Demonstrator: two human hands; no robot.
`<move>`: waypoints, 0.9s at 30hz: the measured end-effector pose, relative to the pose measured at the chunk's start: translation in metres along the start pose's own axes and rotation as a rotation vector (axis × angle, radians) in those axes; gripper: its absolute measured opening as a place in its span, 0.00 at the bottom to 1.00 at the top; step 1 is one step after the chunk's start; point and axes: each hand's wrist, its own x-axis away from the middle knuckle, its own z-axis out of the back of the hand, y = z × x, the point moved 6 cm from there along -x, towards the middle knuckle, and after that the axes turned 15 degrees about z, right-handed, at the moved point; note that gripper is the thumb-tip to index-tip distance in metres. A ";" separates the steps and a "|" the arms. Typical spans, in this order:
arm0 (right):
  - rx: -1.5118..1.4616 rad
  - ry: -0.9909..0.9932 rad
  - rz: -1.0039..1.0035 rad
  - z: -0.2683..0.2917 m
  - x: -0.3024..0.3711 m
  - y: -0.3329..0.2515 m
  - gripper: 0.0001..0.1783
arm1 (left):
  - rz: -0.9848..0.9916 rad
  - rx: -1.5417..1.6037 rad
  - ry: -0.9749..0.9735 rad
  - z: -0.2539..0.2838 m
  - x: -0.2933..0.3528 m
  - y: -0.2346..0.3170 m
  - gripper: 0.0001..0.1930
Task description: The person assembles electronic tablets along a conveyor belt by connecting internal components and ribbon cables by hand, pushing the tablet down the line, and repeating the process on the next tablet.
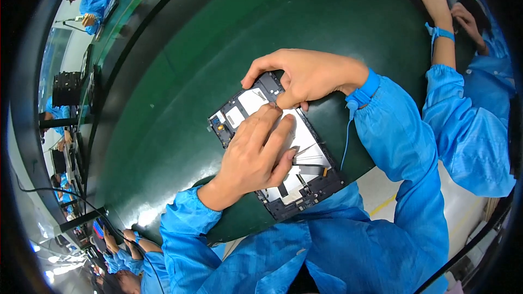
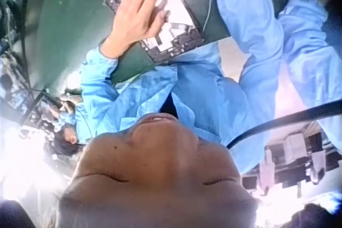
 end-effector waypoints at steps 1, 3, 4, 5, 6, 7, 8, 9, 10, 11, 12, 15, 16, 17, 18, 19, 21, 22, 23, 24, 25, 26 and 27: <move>-0.020 0.000 0.008 -0.001 0.000 0.001 0.33 | 0.003 0.006 0.002 0.000 0.001 0.000 0.34; -0.030 0.005 -0.001 0.000 0.000 -0.001 0.33 | 0.002 0.012 0.002 0.001 0.000 0.000 0.33; -0.039 0.007 -0.013 0.001 0.001 -0.002 0.32 | 0.003 0.018 0.003 0.002 -0.002 0.000 0.33; -0.043 -0.004 -0.002 -0.002 0.001 0.000 0.32 | -0.006 0.017 0.009 0.003 0.000 0.002 0.33; -0.038 -0.011 0.011 -0.003 0.001 0.000 0.32 | 0.005 0.021 0.004 0.003 0.001 0.003 0.33; -0.043 0.001 -0.001 -0.004 0.002 -0.004 0.32 | 0.016 0.025 0.000 0.002 0.001 0.004 0.32; -0.030 0.000 0.008 -0.003 0.001 -0.002 0.32 | 0.019 0.029 -0.004 0.002 0.000 0.002 0.32; -0.025 0.003 0.003 -0.006 0.001 -0.003 0.31 | 0.024 0.026 -0.005 0.003 0.002 0.003 0.32; -0.021 0.005 -0.001 -0.007 0.002 -0.004 0.31 | 0.029 0.024 -0.007 0.003 0.002 0.003 0.32; -0.011 0.007 0.000 -0.005 0.002 -0.004 0.31 | 0.023 0.024 0.001 0.002 0.001 0.004 0.32; -0.014 0.008 -0.003 -0.006 0.002 -0.003 0.31 | 0.021 0.021 0.005 0.003 0.001 0.004 0.31; -0.018 0.014 -0.002 -0.006 0.002 0.000 0.30 | 0.018 0.020 0.015 0.003 0.001 0.005 0.30; -0.021 0.020 -0.001 -0.005 0.003 0.000 0.30 | 0.016 0.026 0.018 0.003 0.001 0.005 0.30; -0.018 0.021 0.000 -0.004 0.003 -0.001 0.30 | 0.014 0.025 0.020 0.003 0.001 0.005 0.30; -0.044 0.012 -0.013 -0.004 0.003 -0.001 0.30 | 0.013 0.025 0.019 0.003 0.001 0.004 0.30; -0.069 0.004 -0.027 -0.003 0.003 -0.001 0.30 | 0.012 0.025 0.017 0.003 0.001 0.003 0.30; -0.063 -0.002 -0.023 -0.003 0.002 0.002 0.30 | 0.017 0.020 0.021 0.003 0.002 0.003 0.29; -0.060 -0.010 -0.019 -0.004 0.001 0.002 0.30 | 0.026 0.015 0.022 0.003 0.002 0.002 0.29; -0.057 -0.007 -0.021 -0.003 0.002 0.001 0.30 | 0.022 0.017 0.023 0.002 0.002 0.002 0.29; -0.055 -0.008 -0.021 -0.003 0.002 0.000 0.30 | 0.016 0.031 0.026 0.003 0.001 0.001 0.28; -0.054 -0.009 -0.021 -0.003 0.003 -0.001 0.30 | 0.010 0.045 0.029 0.004 0.001 0.001 0.28; -0.053 -0.008 -0.021 -0.004 0.003 -0.001 0.30 | 0.009 0.045 0.030 0.004 0.002 0.001 0.28; -0.056 -0.009 -0.023 -0.004 0.003 0.001 0.29 | 0.012 0.051 0.030 0.004 0.002 0.001 0.27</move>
